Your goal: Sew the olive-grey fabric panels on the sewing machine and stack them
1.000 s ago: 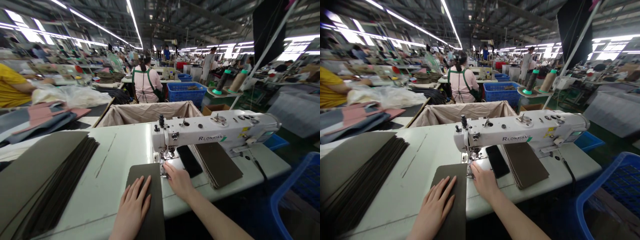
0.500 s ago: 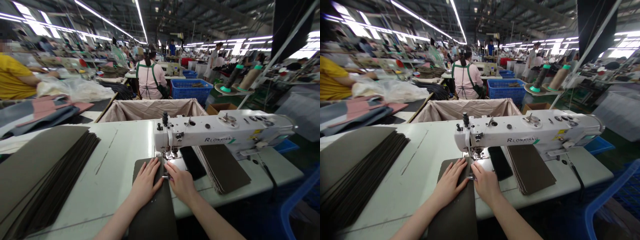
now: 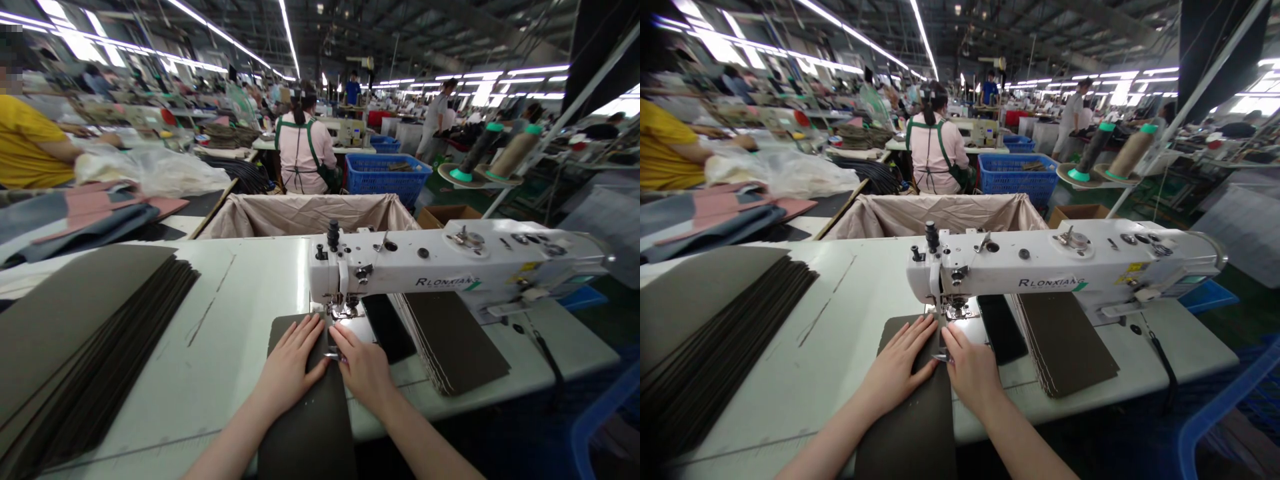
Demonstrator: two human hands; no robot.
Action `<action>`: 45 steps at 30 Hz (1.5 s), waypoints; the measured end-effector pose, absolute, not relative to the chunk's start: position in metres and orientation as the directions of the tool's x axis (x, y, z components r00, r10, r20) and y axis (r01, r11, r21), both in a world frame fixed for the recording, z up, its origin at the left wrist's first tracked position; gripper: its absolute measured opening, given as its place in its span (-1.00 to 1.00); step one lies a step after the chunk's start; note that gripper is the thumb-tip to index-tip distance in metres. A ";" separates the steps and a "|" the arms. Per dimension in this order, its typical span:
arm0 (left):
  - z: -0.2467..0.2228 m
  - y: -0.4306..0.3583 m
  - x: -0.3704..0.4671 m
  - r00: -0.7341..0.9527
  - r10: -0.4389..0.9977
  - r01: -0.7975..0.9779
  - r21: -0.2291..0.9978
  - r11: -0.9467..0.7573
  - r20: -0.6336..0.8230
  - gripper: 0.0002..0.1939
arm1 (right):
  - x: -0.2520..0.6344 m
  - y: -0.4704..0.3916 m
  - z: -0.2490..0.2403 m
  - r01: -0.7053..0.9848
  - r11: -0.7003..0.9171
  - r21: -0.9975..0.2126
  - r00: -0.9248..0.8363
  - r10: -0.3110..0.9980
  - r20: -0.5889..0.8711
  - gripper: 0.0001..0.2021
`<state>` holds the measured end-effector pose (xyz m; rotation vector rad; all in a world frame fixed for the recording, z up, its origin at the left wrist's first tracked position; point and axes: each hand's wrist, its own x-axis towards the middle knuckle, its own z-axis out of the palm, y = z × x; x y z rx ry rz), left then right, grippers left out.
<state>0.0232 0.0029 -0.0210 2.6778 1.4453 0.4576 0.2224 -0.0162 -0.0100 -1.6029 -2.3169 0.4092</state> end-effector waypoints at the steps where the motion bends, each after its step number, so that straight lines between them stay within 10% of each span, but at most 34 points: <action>1: -0.020 0.003 0.023 0.512 0.829 0.809 0.197 -0.554 0.224 -0.34 | 0.223 -0.016 -0.010 0.853 0.340 -0.396 -0.336 0.938 0.080 -0.40; 45: -0.013 0.013 0.010 0.524 0.815 0.779 0.248 -0.575 0.247 -0.61 | 0.221 -0.018 -0.008 0.863 0.320 -0.391 -0.311 0.946 0.087 -0.41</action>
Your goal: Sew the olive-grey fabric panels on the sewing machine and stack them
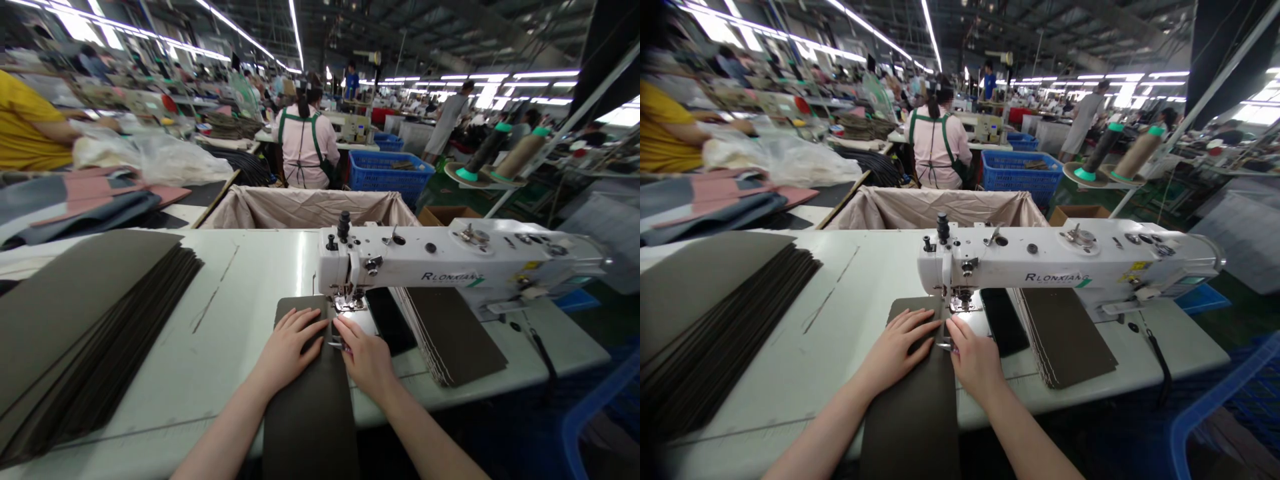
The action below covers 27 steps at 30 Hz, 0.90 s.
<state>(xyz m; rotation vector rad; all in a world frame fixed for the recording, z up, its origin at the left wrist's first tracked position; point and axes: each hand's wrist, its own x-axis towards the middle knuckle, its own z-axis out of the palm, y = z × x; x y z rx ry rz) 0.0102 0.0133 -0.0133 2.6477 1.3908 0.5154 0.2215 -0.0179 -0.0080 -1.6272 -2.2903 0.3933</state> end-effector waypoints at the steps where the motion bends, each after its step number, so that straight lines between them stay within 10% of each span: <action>1: -0.012 0.013 0.009 0.523 0.815 0.779 0.248 -0.575 0.249 -0.61 | 0.221 -0.018 -0.008 0.862 0.318 -0.394 -0.309 0.947 0.088 -0.42; 27: -0.013 0.014 0.006 0.501 0.826 0.778 0.282 -0.561 0.258 -0.62 | 0.223 -0.018 -0.011 0.856 0.323 -0.404 -0.309 0.946 0.102 -0.40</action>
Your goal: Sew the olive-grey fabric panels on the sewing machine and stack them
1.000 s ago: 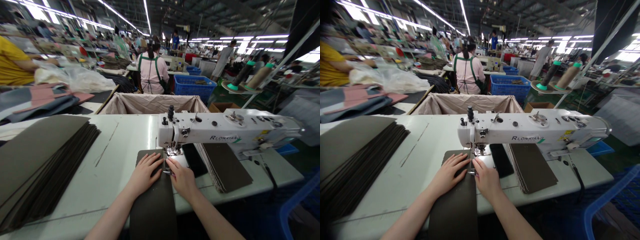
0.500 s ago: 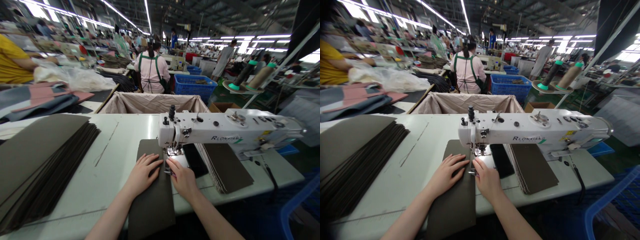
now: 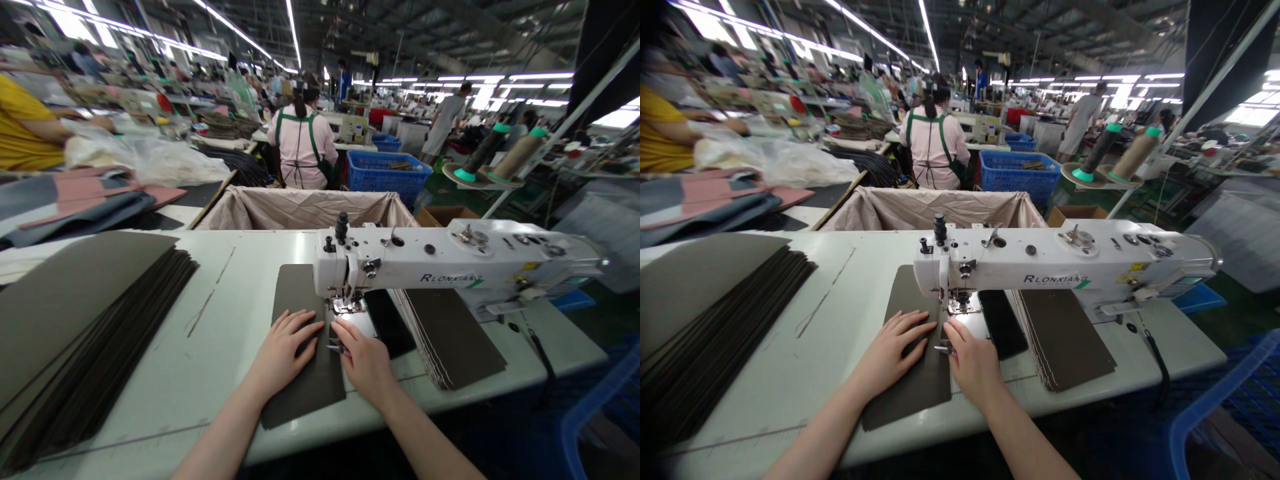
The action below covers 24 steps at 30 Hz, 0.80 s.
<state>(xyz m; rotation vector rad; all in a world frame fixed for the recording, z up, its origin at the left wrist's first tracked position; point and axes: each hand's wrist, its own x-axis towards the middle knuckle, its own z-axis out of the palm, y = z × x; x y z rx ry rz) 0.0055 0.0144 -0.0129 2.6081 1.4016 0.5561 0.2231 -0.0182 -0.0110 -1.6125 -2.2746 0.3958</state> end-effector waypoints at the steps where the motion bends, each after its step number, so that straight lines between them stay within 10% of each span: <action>1: -0.013 0.014 0.005 0.499 0.827 0.778 0.285 -0.560 0.259 -0.62 | 0.223 -0.018 -0.011 0.858 0.322 -0.401 -0.309 0.946 0.099 -0.40; 24: -0.017 0.017 0.005 0.481 0.826 0.775 0.299 -0.557 0.293 -0.62 | 0.224 -0.018 -0.013 0.853 0.337 -0.399 -0.326 0.940 0.097 -0.38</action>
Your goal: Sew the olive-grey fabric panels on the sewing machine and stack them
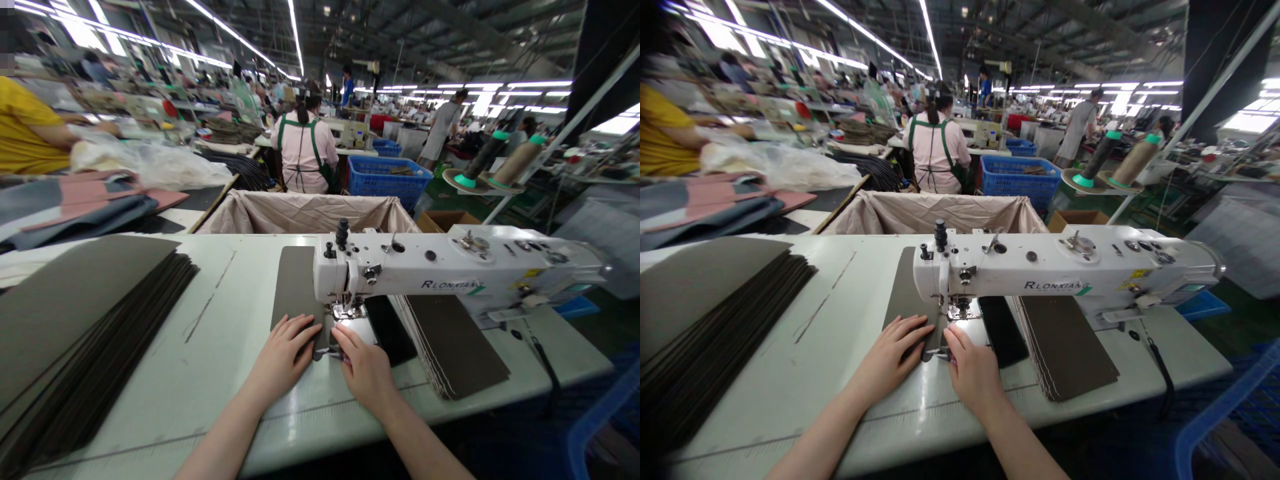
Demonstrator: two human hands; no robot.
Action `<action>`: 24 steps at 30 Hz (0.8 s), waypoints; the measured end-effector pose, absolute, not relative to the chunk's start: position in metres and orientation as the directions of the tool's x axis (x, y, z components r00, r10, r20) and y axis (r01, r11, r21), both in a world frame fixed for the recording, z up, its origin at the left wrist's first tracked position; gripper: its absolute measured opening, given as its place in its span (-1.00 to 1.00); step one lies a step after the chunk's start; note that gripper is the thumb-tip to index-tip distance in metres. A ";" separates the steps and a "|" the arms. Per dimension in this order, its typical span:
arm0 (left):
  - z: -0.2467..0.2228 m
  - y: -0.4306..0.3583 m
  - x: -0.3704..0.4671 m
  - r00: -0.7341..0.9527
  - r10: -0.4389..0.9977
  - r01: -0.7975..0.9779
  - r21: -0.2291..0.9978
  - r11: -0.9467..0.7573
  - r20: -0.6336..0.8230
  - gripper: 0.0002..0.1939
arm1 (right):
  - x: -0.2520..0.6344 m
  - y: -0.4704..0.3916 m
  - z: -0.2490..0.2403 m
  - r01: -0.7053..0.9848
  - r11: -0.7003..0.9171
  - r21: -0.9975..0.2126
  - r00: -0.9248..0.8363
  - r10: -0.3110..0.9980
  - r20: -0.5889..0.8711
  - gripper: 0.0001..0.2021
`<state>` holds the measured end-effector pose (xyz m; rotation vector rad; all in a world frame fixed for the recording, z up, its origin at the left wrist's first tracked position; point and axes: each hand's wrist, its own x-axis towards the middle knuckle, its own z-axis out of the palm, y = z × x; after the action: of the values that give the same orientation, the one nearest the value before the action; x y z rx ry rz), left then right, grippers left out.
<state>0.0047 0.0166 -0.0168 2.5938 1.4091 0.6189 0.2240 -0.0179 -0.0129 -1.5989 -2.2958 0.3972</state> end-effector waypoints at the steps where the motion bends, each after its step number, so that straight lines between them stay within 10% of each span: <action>1: -0.017 0.017 0.005 0.480 0.827 0.776 0.298 -0.556 0.293 -0.62 | 0.224 -0.018 -0.013 0.853 0.335 -0.399 -0.325 0.941 0.095 -0.38; 24: -0.031 0.021 0.006 0.447 0.857 0.831 0.236 -0.504 0.256 -0.49 | 0.224 -0.018 -0.013 0.832 0.344 -0.435 -0.330 0.937 0.111 -0.38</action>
<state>0.0056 0.0207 -0.0306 2.6075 1.5242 0.5305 0.2245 -0.0180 -0.0125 -1.5650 -2.2719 0.4310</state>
